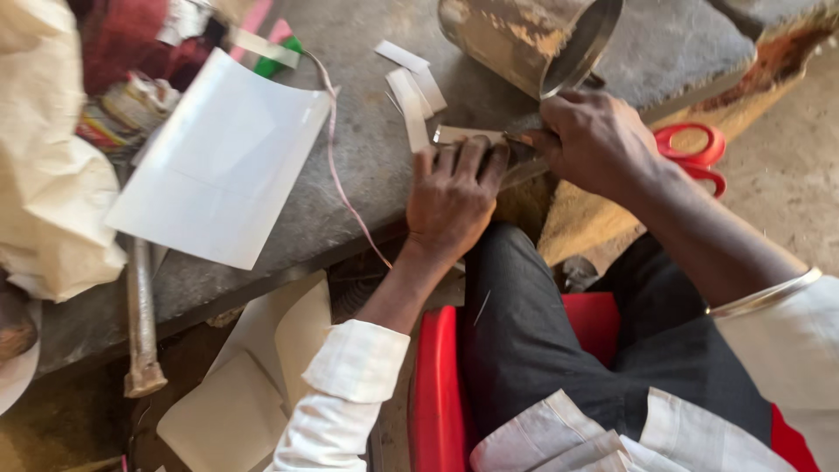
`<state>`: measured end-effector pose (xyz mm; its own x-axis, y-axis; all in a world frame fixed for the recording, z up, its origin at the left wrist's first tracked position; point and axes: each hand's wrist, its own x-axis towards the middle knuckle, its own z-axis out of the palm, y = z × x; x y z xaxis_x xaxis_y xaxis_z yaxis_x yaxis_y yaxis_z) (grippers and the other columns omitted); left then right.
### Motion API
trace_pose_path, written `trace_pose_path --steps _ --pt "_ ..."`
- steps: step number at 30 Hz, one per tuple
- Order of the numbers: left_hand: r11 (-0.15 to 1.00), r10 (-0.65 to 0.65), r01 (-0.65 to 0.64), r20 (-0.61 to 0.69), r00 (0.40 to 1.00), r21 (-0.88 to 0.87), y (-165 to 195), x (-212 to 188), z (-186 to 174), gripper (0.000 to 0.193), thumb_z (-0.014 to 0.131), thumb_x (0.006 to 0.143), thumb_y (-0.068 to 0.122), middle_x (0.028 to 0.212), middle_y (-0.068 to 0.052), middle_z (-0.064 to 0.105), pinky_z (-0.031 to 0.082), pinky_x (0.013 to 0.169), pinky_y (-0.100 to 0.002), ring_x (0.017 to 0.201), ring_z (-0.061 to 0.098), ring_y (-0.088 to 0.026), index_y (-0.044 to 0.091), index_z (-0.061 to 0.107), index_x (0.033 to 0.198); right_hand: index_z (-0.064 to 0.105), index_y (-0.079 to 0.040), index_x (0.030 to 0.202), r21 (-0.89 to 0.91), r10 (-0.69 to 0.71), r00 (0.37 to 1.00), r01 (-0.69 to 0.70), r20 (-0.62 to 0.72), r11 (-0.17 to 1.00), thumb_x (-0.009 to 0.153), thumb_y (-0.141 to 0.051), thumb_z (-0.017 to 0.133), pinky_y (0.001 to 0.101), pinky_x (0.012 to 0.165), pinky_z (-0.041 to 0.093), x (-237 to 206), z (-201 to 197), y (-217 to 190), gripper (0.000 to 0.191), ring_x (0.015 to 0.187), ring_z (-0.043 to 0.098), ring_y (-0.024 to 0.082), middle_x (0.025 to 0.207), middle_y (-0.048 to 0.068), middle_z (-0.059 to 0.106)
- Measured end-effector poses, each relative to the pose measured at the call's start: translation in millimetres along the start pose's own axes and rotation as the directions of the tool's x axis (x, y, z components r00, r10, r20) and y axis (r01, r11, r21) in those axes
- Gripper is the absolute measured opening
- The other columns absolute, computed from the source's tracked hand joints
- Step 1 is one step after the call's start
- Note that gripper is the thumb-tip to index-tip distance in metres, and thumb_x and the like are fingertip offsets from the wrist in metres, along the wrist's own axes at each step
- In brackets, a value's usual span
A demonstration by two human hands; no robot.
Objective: The person sits at a stone workbench and assembles small rolled paper items. They fold and press small white paper strips, place rolled pieces into a dented metal cylinder with a toothed end, retrieve pieces from it, and cut paper strips with scissors, occasionally working pieces on their lap.
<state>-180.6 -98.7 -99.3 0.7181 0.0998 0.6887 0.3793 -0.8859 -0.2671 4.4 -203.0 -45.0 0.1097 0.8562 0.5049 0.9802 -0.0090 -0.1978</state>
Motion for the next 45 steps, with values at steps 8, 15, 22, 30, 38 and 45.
trace_pose_path --steps 8,15,22,30,38,45 --pt "0.998 -0.055 0.055 0.008 0.998 -0.012 2.5 6.9 -6.2 0.033 0.068 0.091 0.020 0.122 -0.008 0.069 0.044 0.092 -0.042 0.097 0.065 -0.023 0.016 0.071 0.123 0.060 -0.001 0.084 0.032 0.107 0.994 -0.107 0.003 0.994 0.095 -0.028 0.073 0.0523 0.069 0.053 3.1 -5.3 -6.4 0.032 0.079 0.066 0.039 0.087 0.016 0.066" --pt "0.992 -0.121 0.120 -0.003 0.993 -0.046 3.2 9.1 1.4 0.034 0.067 0.084 0.012 0.122 -0.008 0.072 0.044 0.093 -0.040 0.098 0.067 -0.022 0.006 0.071 0.117 0.058 0.001 0.080 0.032 0.082 0.995 -0.084 0.056 0.996 0.095 -0.028 0.074 0.0470 0.062 0.054 0.0 3.7 9.9 0.036 0.068 0.065 0.032 0.083 0.015 0.064" --pt "0.991 -0.125 0.126 0.017 0.992 -0.036 2.9 6.8 4.7 0.032 0.069 0.090 0.013 0.123 -0.008 0.072 0.044 0.096 -0.039 0.103 0.067 -0.020 0.006 0.072 0.122 0.058 0.000 0.081 0.013 0.046 0.994 -0.048 0.097 0.999 0.095 -0.031 0.074 0.0472 0.066 0.053 -0.4 10.3 17.2 0.038 0.070 0.064 0.031 0.080 0.012 0.063" --pt "0.991 -0.135 0.135 0.040 0.990 -0.003 3.3 6.9 9.2 0.029 0.070 0.090 0.015 0.123 -0.005 0.074 0.044 0.096 -0.038 0.104 0.067 -0.018 0.010 0.074 0.118 0.058 -0.001 0.082 -0.052 0.053 0.994 -0.049 0.091 0.997 0.099 -0.033 0.073 0.0466 0.062 0.053 -1.4 14.7 14.1 0.039 0.070 0.065 0.030 0.081 0.011 0.063" --pt "0.992 -0.127 0.127 0.043 0.991 0.003 3.6 6.1 10.3 0.032 0.071 0.090 0.015 0.122 -0.005 0.074 0.043 0.095 -0.039 0.105 0.066 -0.019 0.009 0.074 0.121 0.058 -0.001 0.083 -0.004 -0.044 0.995 0.045 0.089 0.999 0.097 -0.033 0.073 0.0460 0.060 0.054 -2.4 14.9 21.8 0.038 0.066 0.065 0.028 0.078 0.011 0.063" --pt "0.990 -0.136 0.138 0.044 0.990 -0.023 3.6 8.0 7.8 0.033 0.071 0.087 0.013 0.122 -0.005 0.074 0.042 0.096 -0.040 0.107 0.066 -0.019 0.009 0.074 0.119 0.059 -0.002 0.083 0.085 -0.142 0.988 0.137 0.055 0.987 0.095 -0.029 0.073 0.0473 0.063 0.053 -1.2 7.6 20.4 0.033 0.068 0.065 0.032 0.075 0.013 0.062"
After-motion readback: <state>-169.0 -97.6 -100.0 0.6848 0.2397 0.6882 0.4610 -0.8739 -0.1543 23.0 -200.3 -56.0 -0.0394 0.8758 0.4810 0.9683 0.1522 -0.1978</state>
